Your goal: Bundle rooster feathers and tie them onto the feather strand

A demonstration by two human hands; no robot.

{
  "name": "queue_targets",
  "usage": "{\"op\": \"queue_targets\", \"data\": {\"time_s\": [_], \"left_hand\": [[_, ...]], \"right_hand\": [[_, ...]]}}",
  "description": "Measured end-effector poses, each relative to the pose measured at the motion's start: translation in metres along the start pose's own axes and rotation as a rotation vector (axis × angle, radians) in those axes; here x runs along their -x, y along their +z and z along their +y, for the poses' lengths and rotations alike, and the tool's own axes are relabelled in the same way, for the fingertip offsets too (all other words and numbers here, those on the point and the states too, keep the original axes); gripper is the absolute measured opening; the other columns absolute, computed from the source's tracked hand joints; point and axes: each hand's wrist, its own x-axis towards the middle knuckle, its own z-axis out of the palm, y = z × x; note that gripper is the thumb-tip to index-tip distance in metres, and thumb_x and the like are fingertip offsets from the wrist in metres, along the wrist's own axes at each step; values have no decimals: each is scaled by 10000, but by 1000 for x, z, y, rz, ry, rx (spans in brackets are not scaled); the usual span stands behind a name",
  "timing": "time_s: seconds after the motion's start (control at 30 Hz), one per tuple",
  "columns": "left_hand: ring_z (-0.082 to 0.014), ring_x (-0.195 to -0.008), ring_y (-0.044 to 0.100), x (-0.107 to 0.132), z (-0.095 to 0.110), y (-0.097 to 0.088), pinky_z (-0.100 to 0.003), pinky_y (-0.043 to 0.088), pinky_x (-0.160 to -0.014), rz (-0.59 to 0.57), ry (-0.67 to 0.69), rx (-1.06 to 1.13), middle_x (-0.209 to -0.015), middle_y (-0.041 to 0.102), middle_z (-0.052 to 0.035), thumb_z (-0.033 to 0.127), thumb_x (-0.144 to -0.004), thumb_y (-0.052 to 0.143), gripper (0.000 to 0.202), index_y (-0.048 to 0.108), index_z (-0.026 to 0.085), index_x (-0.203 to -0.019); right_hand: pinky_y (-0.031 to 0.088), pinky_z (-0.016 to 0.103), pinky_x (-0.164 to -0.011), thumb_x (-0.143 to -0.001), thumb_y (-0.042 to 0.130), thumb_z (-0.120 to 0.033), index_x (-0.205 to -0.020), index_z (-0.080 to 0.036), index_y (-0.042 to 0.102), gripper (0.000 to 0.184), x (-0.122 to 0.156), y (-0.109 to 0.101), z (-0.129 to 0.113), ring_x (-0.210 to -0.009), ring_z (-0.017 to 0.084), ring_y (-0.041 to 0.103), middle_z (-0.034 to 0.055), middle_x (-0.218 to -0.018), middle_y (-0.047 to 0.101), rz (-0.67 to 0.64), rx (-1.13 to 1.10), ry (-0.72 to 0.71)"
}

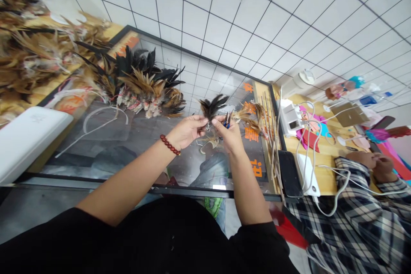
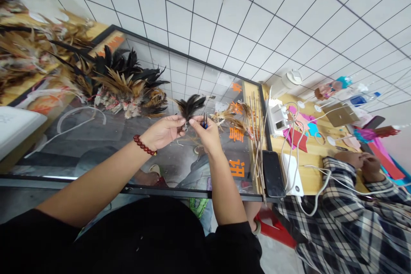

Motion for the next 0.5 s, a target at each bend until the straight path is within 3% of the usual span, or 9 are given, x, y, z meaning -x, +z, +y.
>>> {"op": "queue_targets", "data": {"time_s": [0.17,0.3,0.5], "left_hand": [[-91,-601,543,0,3,0,-226,390,-517,-21,-7,78,-701,631,-14,101,-633,756,155,614,131,-684],[-88,-591,536,0,2,-1,-228,384,-515,-49,-14,41,-659,609,-5,98,-631,759,153,614,124,-673],[-85,-597,559,1,2,1,-218,389,-514,-82,-2,68,-712,658,-21,49,-620,746,132,646,120,-671]], "right_hand": [[196,205,-424,-633,769,-419,-722,-186,583,311,-1,-6,-2,-432,36,274,-92,-514,384,53,-45,-7],[168,212,-415,-658,739,-482,-779,-191,604,344,-2,-6,-3,-423,32,254,-71,-564,461,40,-51,20],[295,214,-467,-686,735,-467,-695,-173,607,321,-3,-9,2,-465,53,360,-46,-568,533,51,117,-48]]}}
